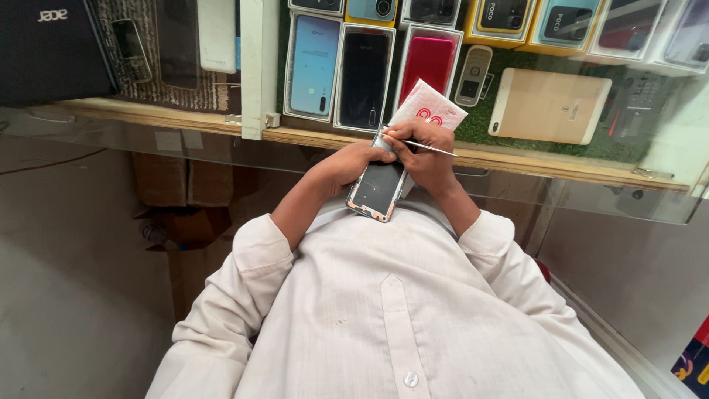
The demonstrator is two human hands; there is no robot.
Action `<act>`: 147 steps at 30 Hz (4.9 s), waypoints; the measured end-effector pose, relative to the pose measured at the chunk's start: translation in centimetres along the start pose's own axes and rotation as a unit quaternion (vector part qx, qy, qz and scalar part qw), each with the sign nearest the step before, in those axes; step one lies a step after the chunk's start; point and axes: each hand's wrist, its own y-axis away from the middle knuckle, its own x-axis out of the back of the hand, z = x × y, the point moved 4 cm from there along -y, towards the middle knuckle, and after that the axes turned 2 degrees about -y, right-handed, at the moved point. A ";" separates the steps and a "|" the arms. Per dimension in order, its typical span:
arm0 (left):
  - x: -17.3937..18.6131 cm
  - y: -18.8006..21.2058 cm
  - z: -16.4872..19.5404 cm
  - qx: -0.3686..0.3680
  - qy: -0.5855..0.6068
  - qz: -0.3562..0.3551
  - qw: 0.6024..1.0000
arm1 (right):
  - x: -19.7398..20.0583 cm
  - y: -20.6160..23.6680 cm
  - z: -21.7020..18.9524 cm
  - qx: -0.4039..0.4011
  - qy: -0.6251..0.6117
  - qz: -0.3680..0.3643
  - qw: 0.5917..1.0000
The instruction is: The person uses a metal tool to scrape adhesive residue from the edges of a disassembled smartphone. They repeatedly rotate the phone and work along different sides, occasionally pausing to inspect the edges.
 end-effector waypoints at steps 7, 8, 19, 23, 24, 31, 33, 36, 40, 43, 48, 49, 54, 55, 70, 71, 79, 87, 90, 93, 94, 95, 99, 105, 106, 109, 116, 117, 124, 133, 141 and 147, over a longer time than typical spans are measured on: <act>0.3 -0.5 -0.4 -0.005 0.020 -0.007 1.000 | 0.0 0.0 -0.1 0.002 0.029 0.001 1.000; 0.3 -0.5 -0.4 -0.006 0.024 -0.008 1.000 | 0.0 -0.1 -0.1 -0.004 0.036 0.003 0.999; 0.3 -0.5 -0.4 -0.003 0.018 -0.011 1.000 | 0.4 -0.5 -0.5 -0.004 0.006 -0.035 0.999; 0.1 -0.6 -0.4 -0.009 0.017 -0.009 1.000 | 0.2 -0.5 -0.3 -0.008 0.028 -0.008 1.000; 0.1 -0.6 -0.3 -0.018 0.017 -0.010 1.000 | 0.2 -0.5 -0.3 -0.011 0.041 0.003 0.999; 0.2 -0.5 -0.1 -0.002 0.005 -0.006 1.000 | 0.4 -0.5 -0.4 0.008 -0.002 -0.026 1.000; 0.2 -0.5 -0.2 -0.008 0.015 -0.012 1.000 | 0.3 -0.5 -0.5 0.012 -0.008 -0.031 0.999; 0.3 -0.5 -0.4 0.005 0.001 0.006 1.000 | 0.4 -0.5 -0.3 -0.015 0.039 0.009 0.999; 0.2 -0.5 -0.3 -0.003 0.014 0.003 1.000 | 0.2 -0.5 -0.3 -0.026 0.030 0.008 0.999; 0.1 -0.3 0.0 0.005 0.017 0.005 1.000 | 0.2 -0.6 -0.4 -0.019 0.044 0.015 0.999; 0.0 0.0 0.2 0.002 0.009 0.009 1.000 | 0.1 -0.5 -0.5 -0.035 0.065 0.039 0.996; 0.0 0.1 0.2 -0.003 0.015 0.007 1.000 | 0.1 -0.5 -0.6 -0.032 0.060 0.041 0.997; 0.0 0.1 0.3 0.000 0.015 0.022 1.000 | 0.3 -0.7 -1.3 -0.012 0.032 0.038 0.999; -0.1 0.1 0.6 -0.006 0.014 0.013 1.000 | 0.4 -0.8 -1.3 -0.014 0.035 0.042 0.998; -0.8 4.6 6.8 -0.094 0.007 -0.015 0.995 | 5.8 -0.9 -1.0 -0.164 -0.362 0.238 0.886; -1.2 5.6 7.7 -0.090 -0.012 0.008 0.996 | 6.2 -1.2 -1.7 -0.166 -0.375 0.223 0.884; -9.2 17.9 13.5 -0.210 -0.192 -0.079 0.955 | 10.2 -0.6 -13.6 -0.067 -0.313 0.141 0.937; -14.1 27.6 15.0 -0.288 -0.347 -0.129 0.883 | 12.0 0.0 -28.4 -0.003 -0.171 -0.010 0.985; -13.7 26.1 15.1 -0.209 -0.344 -0.080 0.912 | 11.5 -1.5 -27.7 -0.028 -0.078 -0.054 0.995; -13.0 23.0 15.2 -0.191 -0.269 -0.094 0.940 | 10.6 -3.2 -23.1 -0.172 -0.112 -0.040 0.978; -12.5 22.0 15.0 -0.193 -0.303 -0.077 0.930 | 10.2 -3.8 -21.7 -0.167 -0.096 -0.046 0.980; -12.1 20.9 14.9 -0.197 -0.337 -0.060 0.919 | 9.8 -4.3 -20.4 -0.162 -0.080 -0.051 0.982; -10.8 16.9 13.8 -0.197 -0.247 -0.083 0.945 | 9.0 -5.5 -16.3 -0.178 -0.112 -0.093 0.973; -9.2 14.0 12.5 -0.211 -0.159 -0.104 0.959 | 8.5 -6.0 -13.7 -0.236 -0.109 -0.059 0.964; -8.9 13.6 12.4 -0.213 -0.149 -0.103 0.960 | 8.4 -6.0 -13.6 -0.225 -0.101 -0.045 0.968; -8.6 12.7 12.1 -0.205 -0.134 -0.101 0.964 | 8.3 -5.8 -13.4 -0.201 -0.035 -0.013 0.979; -7.4 11.7 12.1 -0.192 -0.151 -0.077 0.967 | 7.8 -6.7 -12.1 -0.154 -0.111 0.007 0.982; -7.1 11.6 12.0 -0.190 -0.149 -0.069 0.968 | 7.5 -6.7 -12.1 -0.130 -0.121 -0.003 0.984; -6.6 11.0 11.1 -0.207 -0.115 -0.078 0.968 | 6.8 -5.3 -10.5 -0.205 -0.114 0.060 0.970; -5.7 9.9 9.6 -0.211 -0.077 -0.091 0.970 | 5.9 -3.4 -8.7 -0.241 -0.247 0.019 0.938; -4.0 5.9 6.2 -0.133 0.142 -0.110 0.975 | 6.5 -0.3 -5.4 -0.355 -0.440 0.074 0.821; -3.7 6.9 5.5 -0.335 0.139 -0.184 0.914 | 8.1 2.5 -2.8 -0.358 -0.519 0.169 0.758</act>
